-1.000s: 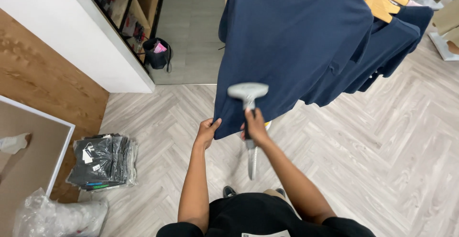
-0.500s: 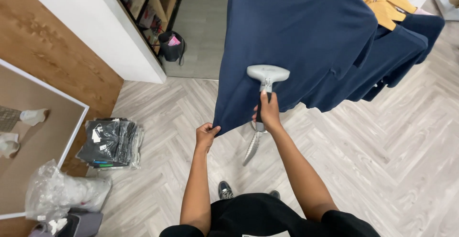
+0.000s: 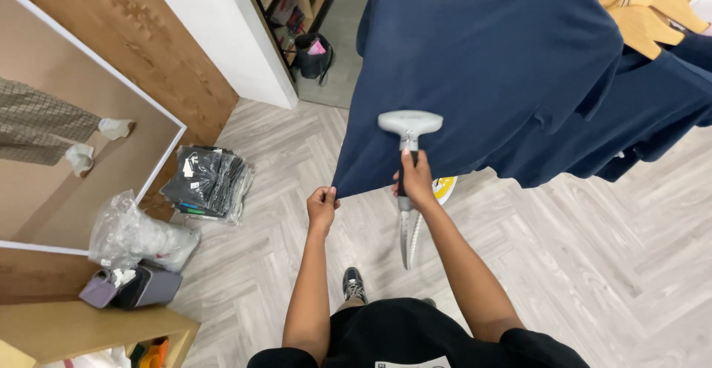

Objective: The person steams a navy blue t-shirt hanging on a wooden hanger using a handheld garment steamer. They move the steamer over the front and back of the shirt, adjusting the fabric with their hands to smooth out wrinkles.

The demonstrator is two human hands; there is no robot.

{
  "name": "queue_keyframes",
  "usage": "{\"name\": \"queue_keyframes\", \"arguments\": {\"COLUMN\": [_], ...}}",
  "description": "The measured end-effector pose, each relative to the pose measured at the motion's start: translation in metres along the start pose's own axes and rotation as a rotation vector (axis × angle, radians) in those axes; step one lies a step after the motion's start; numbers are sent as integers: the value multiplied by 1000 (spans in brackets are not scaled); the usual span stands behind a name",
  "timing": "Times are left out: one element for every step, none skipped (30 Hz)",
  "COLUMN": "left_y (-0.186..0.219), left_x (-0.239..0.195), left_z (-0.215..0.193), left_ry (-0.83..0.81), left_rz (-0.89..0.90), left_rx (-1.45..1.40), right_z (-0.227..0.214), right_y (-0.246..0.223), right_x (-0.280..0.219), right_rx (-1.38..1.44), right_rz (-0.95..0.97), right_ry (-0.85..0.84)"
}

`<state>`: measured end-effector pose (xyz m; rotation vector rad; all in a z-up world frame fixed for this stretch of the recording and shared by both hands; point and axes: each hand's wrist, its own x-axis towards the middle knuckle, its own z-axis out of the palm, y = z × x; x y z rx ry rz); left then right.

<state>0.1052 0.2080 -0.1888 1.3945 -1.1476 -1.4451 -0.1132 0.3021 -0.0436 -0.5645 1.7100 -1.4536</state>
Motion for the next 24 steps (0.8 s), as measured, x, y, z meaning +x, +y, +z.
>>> {"name": "queue_keyframes", "arguments": {"left_y": [-3,-6,-10,-8,-7,-7,-15,-24,-32,-31,-28,-25,-25,-25,-24,-23,-20,-17,-21,-25,-29,-31,-33,-35], "left_x": [-4,-7,-11,-17,-24,-31,-30,-29,-27,-36,-42,-49,-51,-54,-56,-59,-60,-61,-59,-56,-53,-52,-50,-48], "left_z": [1,1,3,6,9,11,12,14,15,16,17,17,18,19,19,21,22,22,22,21,22,21,20,19], "left_ry": [9,30,51,59,81,104,114,127,138,146,164,182,185,193,201,202,204,205,202,202,200,194,197,199], "left_rz": [3,12,19,20,28,35,27,32,37,29,31,33,28,32,37,34,29,24,27,19,11,13,7,0], "left_rx": [-1,26,51,47,34,22,18,4,-10,-12,-28,-45,-47,-72,-94,-94,-103,-112,-110,-141,-170,-167,-186,-206], "right_z": [-3,-7,-11,-6,-2,3,7,12,16,12,9,7,0,-7,-13,-25,-34,-43,-48,-53,-58,-54,-50,-45], "right_y": [-8,-16,-25,-15,-4,7,24,41,58,68,77,85,79,72,66,54,41,28,17,6,-5,3,11,20], "right_x": [-3,-5,-8,-11,-15,-20,-32,-44,-56,-65,-73,-81,-71,-62,-52,-40,-26,-13,-12,-10,-9,-11,-12,-13], "right_rx": [0,8,13,10,-10,-31,-39,-59,-78,-84,-100,-117,-121,-106,-88,-90,-80,-69,-66,-66,-64,-60,-69,-78], "right_rz": [-2,-8,-15,-17,0,17,23,67,112,118,161,205,208,182,156,158,97,35,35,5,-25,-26,-17,-8], "right_ry": [-9,-3,3,-5,-57,-108,-117,-190,-259,-266,-312,-357,-358,-317,-275,-276,-209,-142,-140,-123,-102,-98,-126,-155]}}
